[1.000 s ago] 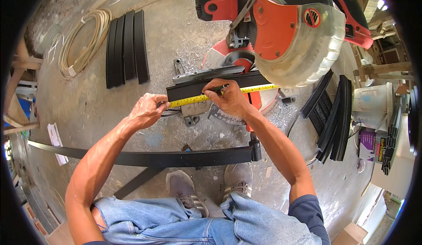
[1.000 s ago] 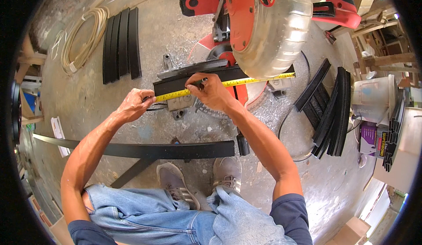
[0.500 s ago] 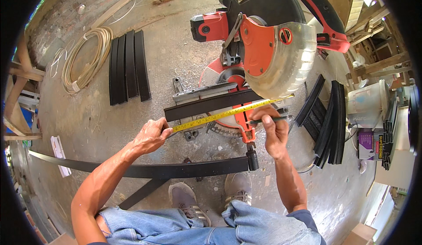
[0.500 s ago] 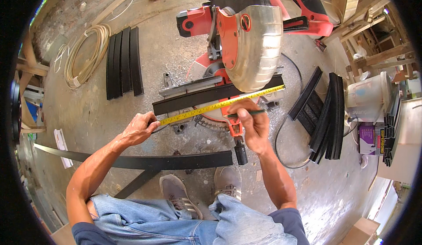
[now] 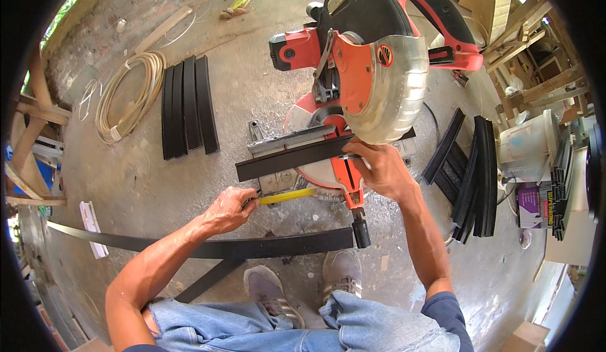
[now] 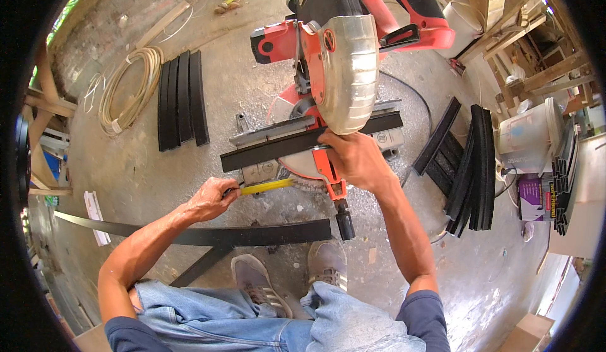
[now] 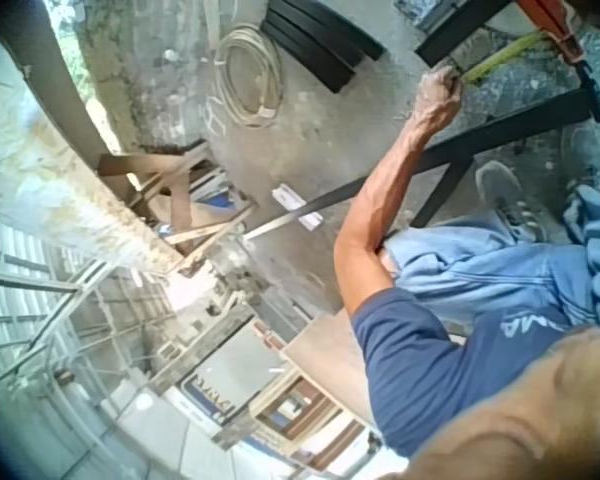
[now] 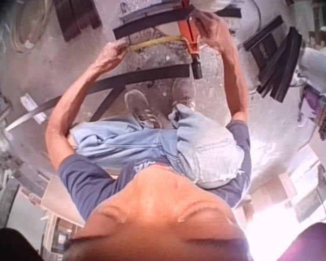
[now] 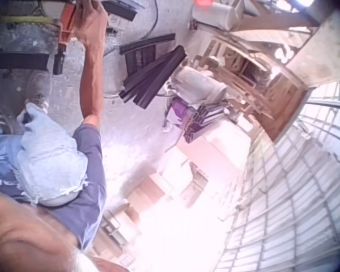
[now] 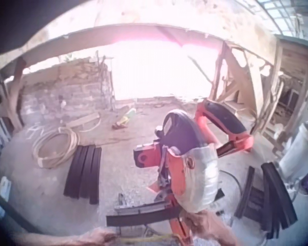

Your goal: The person measures a black trim piece using a measuring tape, marks it with a pencil, and cuts it using a miter saw. They repeat this process for another trim piece.

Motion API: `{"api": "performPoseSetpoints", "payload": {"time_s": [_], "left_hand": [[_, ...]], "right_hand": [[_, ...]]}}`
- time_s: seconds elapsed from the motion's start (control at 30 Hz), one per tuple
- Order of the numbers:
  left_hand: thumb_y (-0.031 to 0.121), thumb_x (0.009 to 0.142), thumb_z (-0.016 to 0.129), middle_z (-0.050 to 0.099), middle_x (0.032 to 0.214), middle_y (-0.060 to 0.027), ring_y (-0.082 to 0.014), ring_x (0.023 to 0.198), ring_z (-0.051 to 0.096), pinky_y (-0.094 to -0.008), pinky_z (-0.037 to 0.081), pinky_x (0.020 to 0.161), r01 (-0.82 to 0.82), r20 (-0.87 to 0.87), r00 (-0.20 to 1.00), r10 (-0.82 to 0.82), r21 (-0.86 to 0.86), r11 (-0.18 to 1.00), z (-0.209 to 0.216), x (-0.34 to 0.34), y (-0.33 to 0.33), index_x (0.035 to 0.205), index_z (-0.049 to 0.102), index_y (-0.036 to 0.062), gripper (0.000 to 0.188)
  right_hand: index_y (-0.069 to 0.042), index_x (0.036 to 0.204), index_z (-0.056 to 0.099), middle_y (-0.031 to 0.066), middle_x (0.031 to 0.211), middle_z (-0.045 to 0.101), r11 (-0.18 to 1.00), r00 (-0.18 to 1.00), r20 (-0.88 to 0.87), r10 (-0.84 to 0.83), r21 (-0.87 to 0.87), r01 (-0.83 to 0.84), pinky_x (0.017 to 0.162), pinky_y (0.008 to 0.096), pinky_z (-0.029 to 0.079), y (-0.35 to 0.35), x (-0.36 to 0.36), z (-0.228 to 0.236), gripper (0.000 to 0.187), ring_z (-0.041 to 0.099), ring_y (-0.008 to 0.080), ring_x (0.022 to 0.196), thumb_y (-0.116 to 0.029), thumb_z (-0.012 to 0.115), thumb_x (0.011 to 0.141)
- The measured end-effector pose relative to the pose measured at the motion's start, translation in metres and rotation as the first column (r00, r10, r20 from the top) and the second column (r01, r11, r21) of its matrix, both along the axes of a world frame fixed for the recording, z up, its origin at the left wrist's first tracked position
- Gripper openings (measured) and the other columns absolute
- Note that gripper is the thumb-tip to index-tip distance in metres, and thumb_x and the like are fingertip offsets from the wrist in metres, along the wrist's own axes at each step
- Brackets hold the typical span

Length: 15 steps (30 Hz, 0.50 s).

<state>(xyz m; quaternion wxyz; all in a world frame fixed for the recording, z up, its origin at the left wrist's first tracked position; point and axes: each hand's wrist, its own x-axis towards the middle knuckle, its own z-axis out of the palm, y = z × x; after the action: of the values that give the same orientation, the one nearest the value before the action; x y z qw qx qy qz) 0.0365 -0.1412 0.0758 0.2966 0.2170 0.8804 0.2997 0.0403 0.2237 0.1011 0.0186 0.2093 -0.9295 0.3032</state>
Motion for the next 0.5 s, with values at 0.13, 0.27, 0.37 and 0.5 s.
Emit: {"api": "performPoseSetpoints", "payload": {"time_s": [0.13,0.27,0.37,0.5], "left_hand": [[0.015,0.096,0.057,0.064,0.075,-0.0208,-0.0299,0.064,0.058,-0.0424,0.048,0.064,-0.013,0.051,0.999,0.011,0.028,1.000,-0.002,0.004,-0.015,0.093,0.064,-0.0035,0.019],[0.019,0.100,0.052,0.065,0.086,-0.0232,-0.0385,0.080,0.062,-0.0456,0.048,0.074,-0.038,0.034,0.999,0.040,-0.064,0.997,-0.027,0.002,-0.054,0.104,0.060,-0.0028,0.023],[0.023,0.102,0.051,0.062,0.106,-0.0265,-0.0438,0.102,0.060,-0.0491,0.046,0.087,0.025,0.014,1.000,-0.023,-0.111,0.994,-0.038,-0.003,-0.071,0.122,0.050,-0.0008,0.031],[0.029,0.101,0.054,0.053,0.119,-0.0283,-0.0456,0.109,0.053,-0.0512,0.044,0.091,0.082,-0.110,0.986,-0.125,-0.338,0.938,-0.059,0.010,-0.085,0.135,0.040,-0.0010,0.048]], "right_hand": [[0.000,0.116,0.063,0.0134,0.116,0.063,0.950,0.983,-0.137,0.123,0.301,-0.077,0.076,0.0456,0.053,-0.017,-0.018,-0.022,0.040,0.066,0.0358,0.087,-0.007,0.064,0.077],[-0.001,0.130,0.053,0.0168,0.131,0.055,0.932,0.996,-0.025,0.088,0.355,-0.073,0.067,0.0459,0.054,-0.033,-0.020,-0.050,0.052,0.067,0.0350,0.074,-0.009,0.063,0.079],[0.002,0.125,0.056,0.0234,0.120,0.058,0.914,0.996,-0.011,0.085,0.398,-0.074,0.064,0.0450,0.055,-0.038,-0.021,-0.054,0.041,0.069,0.0353,0.071,-0.008,0.057,0.085],[0.003,0.128,0.055,0.0220,0.119,0.056,0.903,0.997,0.017,0.074,0.424,-0.074,0.065,0.0448,0.055,-0.038,-0.029,-0.056,0.046,0.069,0.0354,0.073,-0.008,0.059,0.084]]}}
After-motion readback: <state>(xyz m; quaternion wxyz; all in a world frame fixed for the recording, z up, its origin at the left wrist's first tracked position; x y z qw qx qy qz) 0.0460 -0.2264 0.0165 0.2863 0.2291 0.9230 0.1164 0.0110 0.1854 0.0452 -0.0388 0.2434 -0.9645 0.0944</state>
